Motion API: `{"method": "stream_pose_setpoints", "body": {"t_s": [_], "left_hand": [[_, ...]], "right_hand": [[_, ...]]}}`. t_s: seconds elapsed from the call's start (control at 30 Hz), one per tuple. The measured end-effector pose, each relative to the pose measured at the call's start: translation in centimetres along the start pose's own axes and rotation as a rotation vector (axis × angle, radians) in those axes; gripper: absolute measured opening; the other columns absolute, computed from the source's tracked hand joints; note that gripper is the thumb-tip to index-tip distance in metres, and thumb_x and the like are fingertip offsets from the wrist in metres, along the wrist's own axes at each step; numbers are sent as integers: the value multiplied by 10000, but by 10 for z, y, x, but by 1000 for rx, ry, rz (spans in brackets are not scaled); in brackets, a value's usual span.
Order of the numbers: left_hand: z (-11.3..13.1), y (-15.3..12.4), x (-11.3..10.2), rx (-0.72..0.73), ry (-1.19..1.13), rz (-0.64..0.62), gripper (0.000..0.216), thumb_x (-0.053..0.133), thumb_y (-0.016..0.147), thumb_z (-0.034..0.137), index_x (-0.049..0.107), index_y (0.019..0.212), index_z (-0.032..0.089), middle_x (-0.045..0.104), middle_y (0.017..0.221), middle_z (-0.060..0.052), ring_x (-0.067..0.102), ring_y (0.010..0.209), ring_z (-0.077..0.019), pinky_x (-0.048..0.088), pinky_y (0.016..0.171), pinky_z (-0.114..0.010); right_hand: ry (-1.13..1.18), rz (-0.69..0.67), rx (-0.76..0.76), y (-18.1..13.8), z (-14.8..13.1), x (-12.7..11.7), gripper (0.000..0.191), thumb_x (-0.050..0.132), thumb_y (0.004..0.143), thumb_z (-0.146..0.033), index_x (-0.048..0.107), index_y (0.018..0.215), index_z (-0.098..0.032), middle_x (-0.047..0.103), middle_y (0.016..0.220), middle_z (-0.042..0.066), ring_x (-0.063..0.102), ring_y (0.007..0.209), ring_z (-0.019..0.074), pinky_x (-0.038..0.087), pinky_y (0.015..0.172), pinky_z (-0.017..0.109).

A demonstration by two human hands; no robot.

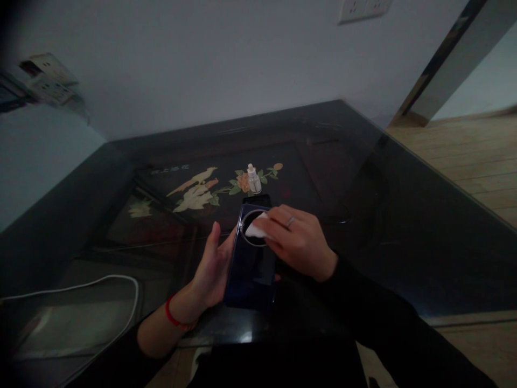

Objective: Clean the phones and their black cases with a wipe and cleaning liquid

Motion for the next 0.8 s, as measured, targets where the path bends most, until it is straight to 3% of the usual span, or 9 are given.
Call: {"method": "stream_pose_setpoints", "body": {"t_s": [0.1, 0.27, 0.4, 0.47, 0.63, 0.8], "left_hand": [[0, 0, 2, -14, -6, -11, 613, 243, 924, 620, 409, 1395, 264, 597, 1263, -112, 609, 1066, -301, 471, 882, -512], [3, 1, -3, 17, -22, 36, 625, 328, 915, 608, 371, 1426, 252, 624, 1220, -105, 617, 1061, -278, 446, 946, -466], [6, 1, -2, 12, -49, 6, 616, 272, 926, 611, 324, 1443, 280, 622, 1223, -100, 618, 1064, -270, 453, 932, -481], [6, 1, -1, 4, -53, 6, 614, 242, 930, 611, 315, 1444, 283, 618, 1224, -103, 619, 1061, -268, 457, 924, -481], [9, 1, -4, 31, -70, 65, 603, 267, 937, 583, 331, 1440, 256, 613, 1230, -116, 621, 1054, -264, 462, 924, -447], [8, 0, -2, 3, -98, 47, 594, 244, 934, 601, 313, 1444, 305, 623, 1220, -88, 625, 1049, -265, 466, 909, -479]], "right_hand": [[-19, 41, 102, -2, 11, -1, 168, 512, 901, -139, 663, 974, -152, 660, 849, 70, 616, 786, 168, 504, 676, 284], [43, -53, -177, -1, -16, 5, 212, 454, 931, -162, 664, 948, -144, 654, 783, 52, 587, 686, 145, 487, 613, 269], [7, 14, 38, -1, 4, 1, 178, 494, 901, -127, 658, 965, -154, 649, 828, 58, 606, 758, 160, 503, 652, 280], [-2, 36, 77, -2, 8, -1, 174, 506, 894, -128, 657, 970, -164, 646, 836, 55, 609, 775, 161, 506, 656, 279], [49, -30, -146, -2, -12, 4, 184, 492, 907, -144, 670, 956, -140, 644, 782, 51, 583, 682, 147, 493, 605, 268], [11, 41, 108, -4, 12, 0, 202, 523, 873, -113, 680, 986, -170, 646, 842, 58, 611, 773, 171, 497, 653, 284]]}}
Point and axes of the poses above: each hand's wrist, its own y-axis towards the middle knuckle, its own x-axis out of the palm, z = x × y, the point moved 7 cm from there along y, towards the middle knuckle
